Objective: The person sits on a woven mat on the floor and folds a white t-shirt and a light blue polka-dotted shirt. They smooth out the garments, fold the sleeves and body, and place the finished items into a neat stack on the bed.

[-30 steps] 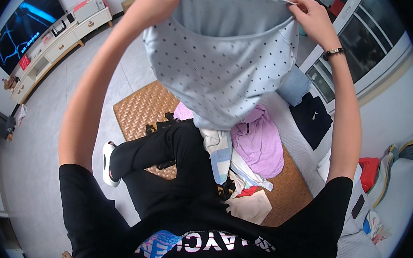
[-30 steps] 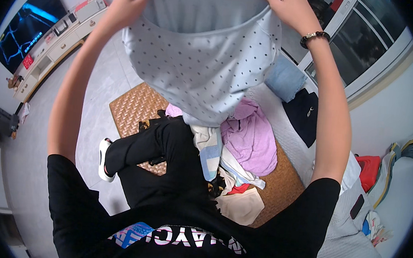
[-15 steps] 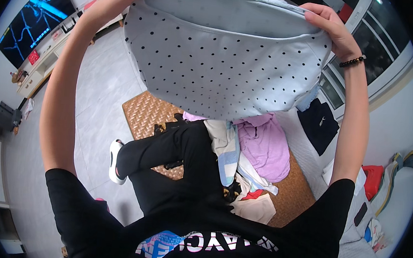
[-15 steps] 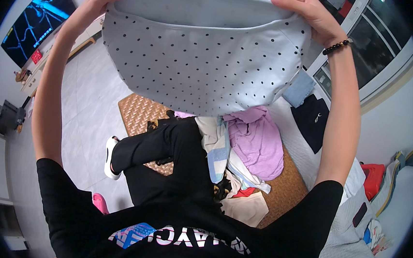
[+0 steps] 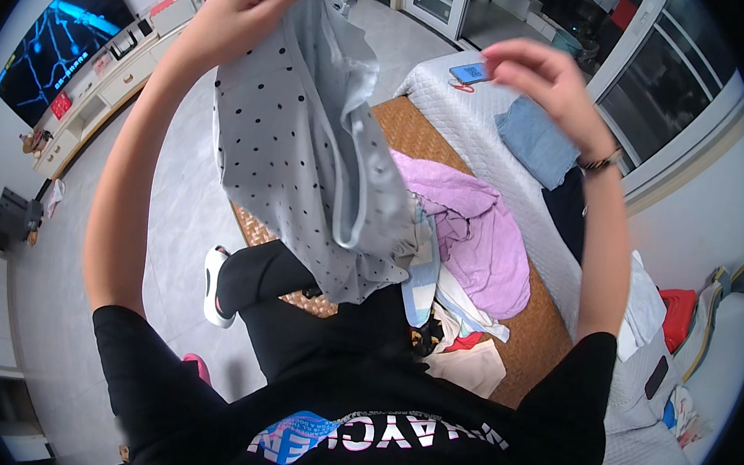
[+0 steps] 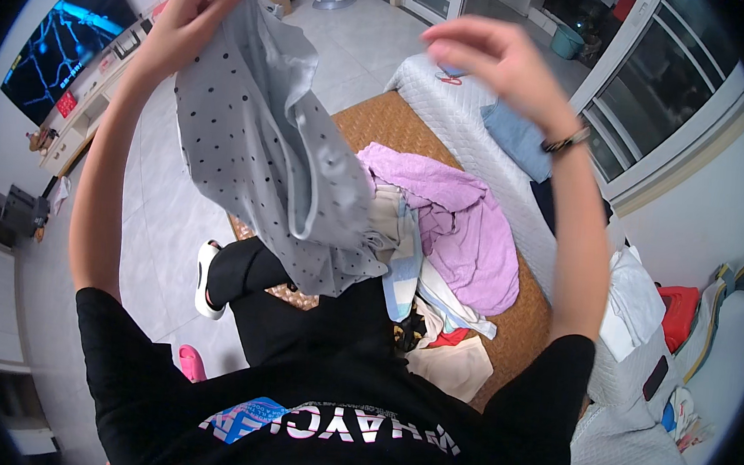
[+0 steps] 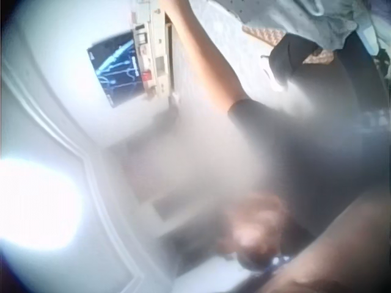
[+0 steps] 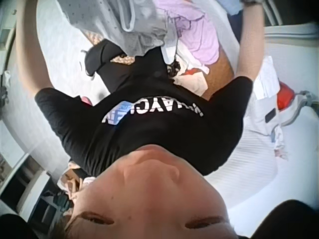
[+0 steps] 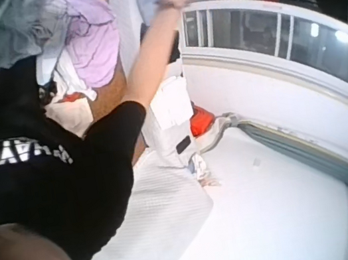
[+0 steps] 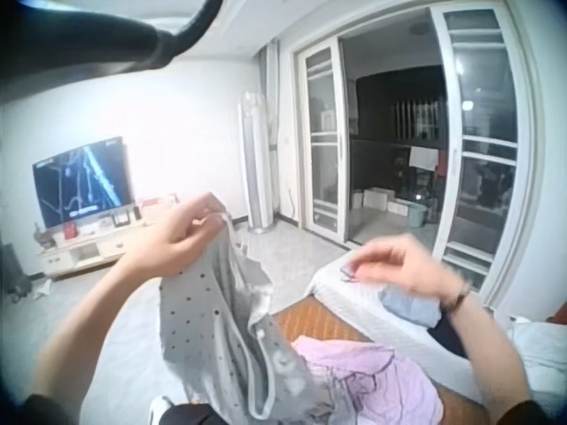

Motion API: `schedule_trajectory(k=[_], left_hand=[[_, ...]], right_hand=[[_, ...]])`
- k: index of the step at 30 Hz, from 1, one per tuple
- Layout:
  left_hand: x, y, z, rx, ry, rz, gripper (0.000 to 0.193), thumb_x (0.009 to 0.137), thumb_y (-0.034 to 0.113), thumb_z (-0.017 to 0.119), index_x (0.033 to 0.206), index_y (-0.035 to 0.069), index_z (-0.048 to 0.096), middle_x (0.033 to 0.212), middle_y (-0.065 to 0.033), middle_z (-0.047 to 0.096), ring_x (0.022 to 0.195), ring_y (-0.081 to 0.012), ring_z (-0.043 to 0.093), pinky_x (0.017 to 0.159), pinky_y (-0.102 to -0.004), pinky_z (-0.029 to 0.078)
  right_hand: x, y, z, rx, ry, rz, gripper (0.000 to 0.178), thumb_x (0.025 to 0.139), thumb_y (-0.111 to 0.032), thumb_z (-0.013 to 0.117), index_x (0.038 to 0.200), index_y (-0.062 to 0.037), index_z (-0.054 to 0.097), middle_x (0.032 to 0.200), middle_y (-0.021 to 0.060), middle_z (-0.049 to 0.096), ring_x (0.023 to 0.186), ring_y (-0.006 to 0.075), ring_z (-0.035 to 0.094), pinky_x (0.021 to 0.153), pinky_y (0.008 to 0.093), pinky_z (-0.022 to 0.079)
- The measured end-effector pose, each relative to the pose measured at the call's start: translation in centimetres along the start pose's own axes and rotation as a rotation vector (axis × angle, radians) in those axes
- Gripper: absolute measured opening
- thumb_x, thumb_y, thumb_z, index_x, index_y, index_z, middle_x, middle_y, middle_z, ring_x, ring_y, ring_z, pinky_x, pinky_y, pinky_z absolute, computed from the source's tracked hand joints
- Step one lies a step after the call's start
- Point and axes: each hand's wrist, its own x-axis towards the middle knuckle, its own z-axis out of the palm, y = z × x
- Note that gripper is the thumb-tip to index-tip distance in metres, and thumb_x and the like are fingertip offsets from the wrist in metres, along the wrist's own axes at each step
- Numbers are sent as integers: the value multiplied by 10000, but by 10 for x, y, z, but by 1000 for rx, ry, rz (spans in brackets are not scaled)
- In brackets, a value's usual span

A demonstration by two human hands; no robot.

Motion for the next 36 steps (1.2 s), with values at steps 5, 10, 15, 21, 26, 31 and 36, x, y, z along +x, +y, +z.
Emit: schedule_trajectory(k=[5, 10, 15, 21, 26, 31, 36], left_hand=[[-10, -13, -9, -77, -15, -64, 235, 991, 224, 509, 1068, 7, 553, 868, -80, 575, 771, -140, 527, 697, -315, 473], [-9, -31, -16, -24, 2, -33, 255, 996, 258, 523, 1152, 61, 565, 948, -38, 618, 857, -71, 530, 768, -217, 429], [-15, -38, -31, -14, 12, -34, 262, 992, 265, 536, 1117, 37, 569, 928, -41, 602, 842, -86, 522, 756, -251, 437], [-8, -2, -18, -107, 89, -44, 213, 962, 220, 571, 978, 9, 593, 847, -21, 561, 780, -96, 497, 683, -260, 424], [-3, 8, -12, -229, 55, -85, 216, 969, 223, 566, 987, 9, 591, 841, 1, 560, 791, -76, 490, 700, -243, 416], [-2, 7, -27, -124, 104, -66, 200, 963, 210, 544, 989, 14, 568, 836, -10, 535, 780, -77, 472, 675, -237, 397], [4, -39, -34, 102, 190, 59, 202, 1010, 198, 530, 1139, 55, 591, 914, 2, 615, 772, -42, 525, 681, -180, 427]], right_hand=[[-17, -3, 118, 10, 56, -58, 300, 866, -230, 716, 1095, -39, 688, 1055, 86, 702, 974, 159, 666, 848, 291, 523], [1, 16, 162, 101, 254, 35, 332, 792, -169, 772, 1074, -18, 683, 1017, 126, 709, 936, 188, 688, 816, 305, 527], [2, -1, 184, -62, 391, -208, 412, 687, -241, 848, 984, -7, 682, 953, 100, 695, 884, 231, 685, 784, 312, 533], [5, 8, 215, -391, 623, -185, 331, 662, -329, 827, 822, -73, 691, 776, 64, 648, 727, 261, 647, 652, 356, 509], [5, 26, 212, -256, 756, -88, 184, 783, -199, 735, 786, -27, 668, 693, 121, 647, 600, 301, 640, 544, 377, 493], [6, 28, 120, 166, 658, 93, 181, 930, -183, 646, 864, -15, 661, 592, -99, 446, 528, -6, 349, 454, 218, 248], [18, -3, -5, 475, 208, -64, 245, 973, -269, 602, 1012, -39, 677, 960, -20, 678, 848, 13, 599, 766, 181, 475]])
